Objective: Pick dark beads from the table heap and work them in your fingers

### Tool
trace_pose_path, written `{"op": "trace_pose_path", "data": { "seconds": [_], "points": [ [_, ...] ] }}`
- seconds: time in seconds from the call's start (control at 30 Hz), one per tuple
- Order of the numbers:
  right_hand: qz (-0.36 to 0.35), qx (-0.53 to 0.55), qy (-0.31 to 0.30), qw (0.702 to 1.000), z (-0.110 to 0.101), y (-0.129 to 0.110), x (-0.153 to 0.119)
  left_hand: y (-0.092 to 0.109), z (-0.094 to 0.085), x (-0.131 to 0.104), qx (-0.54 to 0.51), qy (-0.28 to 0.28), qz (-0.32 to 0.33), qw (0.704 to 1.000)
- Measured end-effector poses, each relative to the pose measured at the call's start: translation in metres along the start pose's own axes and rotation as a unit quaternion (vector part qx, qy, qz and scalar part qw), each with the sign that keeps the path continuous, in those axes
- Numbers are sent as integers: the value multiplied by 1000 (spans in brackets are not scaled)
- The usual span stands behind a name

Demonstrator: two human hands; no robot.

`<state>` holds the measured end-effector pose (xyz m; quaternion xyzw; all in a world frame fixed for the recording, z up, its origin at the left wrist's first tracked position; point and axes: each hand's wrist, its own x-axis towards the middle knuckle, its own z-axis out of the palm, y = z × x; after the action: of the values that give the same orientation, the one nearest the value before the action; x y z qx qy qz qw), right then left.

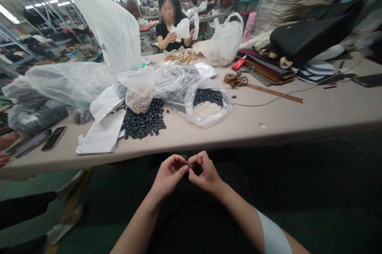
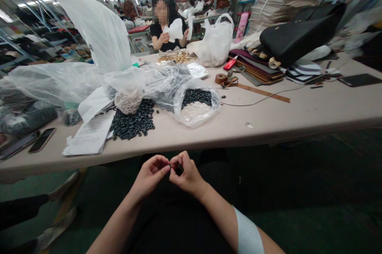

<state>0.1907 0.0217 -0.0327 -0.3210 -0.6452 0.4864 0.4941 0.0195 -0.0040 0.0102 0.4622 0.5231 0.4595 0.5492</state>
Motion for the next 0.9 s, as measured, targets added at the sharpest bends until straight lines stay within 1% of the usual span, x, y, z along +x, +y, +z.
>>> {"op": "trace_pose_path", "data": {
  "seconds": [0.07,0.13,0.27,0.33,0.4,0.47,0.53,0.67,0.8,0.9],
  "points": [
    [0,0,8,1000,0,-1,1,-3,0,0,3,-4,2,1000],
    [11,9,1,1000,-1,-4,2,-7,1,0,-15,10,-4,1000],
    [25,22,-34,999,-6,-11,8,-16,3,-2,-125,63,-49,989],
    [16,23,-36,999,-7,-13,9,-20,4,-3,-164,71,-68,981],
    [8,22,-28,999,-7,-12,10,-23,4,-3,-170,77,-64,980],
    [3,13,-21,1000,-6,-10,10,-25,2,-2,-140,82,-44,986],
    [-6,5,-15,1000,-7,-9,11,-25,-1,-2,-84,77,-23,993],
    [-12,32,-43,998,-8,-8,12,-16,-11,0,7,31,-4,999],
    [34,87,-90,992,-12,-8,14,-2,-20,0,61,-12,3,998],
    [60,100,-111,987,-16,-7,17,3,-23,0,69,-26,12,997]
  ]
}}
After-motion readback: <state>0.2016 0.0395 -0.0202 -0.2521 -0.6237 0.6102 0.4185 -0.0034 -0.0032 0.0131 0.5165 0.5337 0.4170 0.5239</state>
